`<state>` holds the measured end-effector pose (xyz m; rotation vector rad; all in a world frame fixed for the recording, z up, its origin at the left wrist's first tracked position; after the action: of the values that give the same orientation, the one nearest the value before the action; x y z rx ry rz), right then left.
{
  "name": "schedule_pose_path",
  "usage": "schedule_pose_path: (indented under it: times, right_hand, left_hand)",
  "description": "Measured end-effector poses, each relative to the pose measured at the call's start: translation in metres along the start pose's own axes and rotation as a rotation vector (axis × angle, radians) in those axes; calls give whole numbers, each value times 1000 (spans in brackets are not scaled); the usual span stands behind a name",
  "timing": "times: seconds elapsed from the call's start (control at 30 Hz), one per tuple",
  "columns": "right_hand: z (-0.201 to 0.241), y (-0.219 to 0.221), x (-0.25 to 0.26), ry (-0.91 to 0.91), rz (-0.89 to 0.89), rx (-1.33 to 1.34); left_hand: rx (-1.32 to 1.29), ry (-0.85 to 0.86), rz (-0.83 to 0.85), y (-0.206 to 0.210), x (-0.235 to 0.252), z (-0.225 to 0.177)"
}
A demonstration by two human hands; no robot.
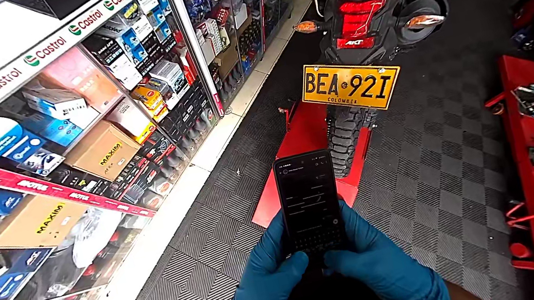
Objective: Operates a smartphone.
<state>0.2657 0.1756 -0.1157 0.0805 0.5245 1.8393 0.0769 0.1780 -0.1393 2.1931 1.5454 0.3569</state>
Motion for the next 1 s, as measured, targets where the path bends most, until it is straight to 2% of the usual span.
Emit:
schedule_pose_path:
  times: [0.1, 0.37, 0.7, 1.0]
  right_hand:
    - [-1, -4, 0, -18, 47, 45]
    - [-3, -3, -1, -2, 38, 62]
    - [-1, 1, -2, -5, -15, -20]
    - [-2, -7, -1, 12, 108, 172]
  left_hand:
    - [7, 5, -24, 2, 0, -1]
    - [22, 62, -90, 14, 2, 1]
    - [67, 97, 8, 2, 0, 2]
    - [65, 111, 4, -4, 2, 7]
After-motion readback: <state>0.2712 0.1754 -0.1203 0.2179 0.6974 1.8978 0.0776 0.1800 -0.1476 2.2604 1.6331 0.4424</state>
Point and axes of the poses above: each hand's wrist, its own x-axis towards the middle knuckle, its own y-axis out of the palm, z = x × y, the point moved 2 cm from there along x, towards the middle knuckle, and after that the axes turned 5 degrees about -z, right-handed, at the moved point
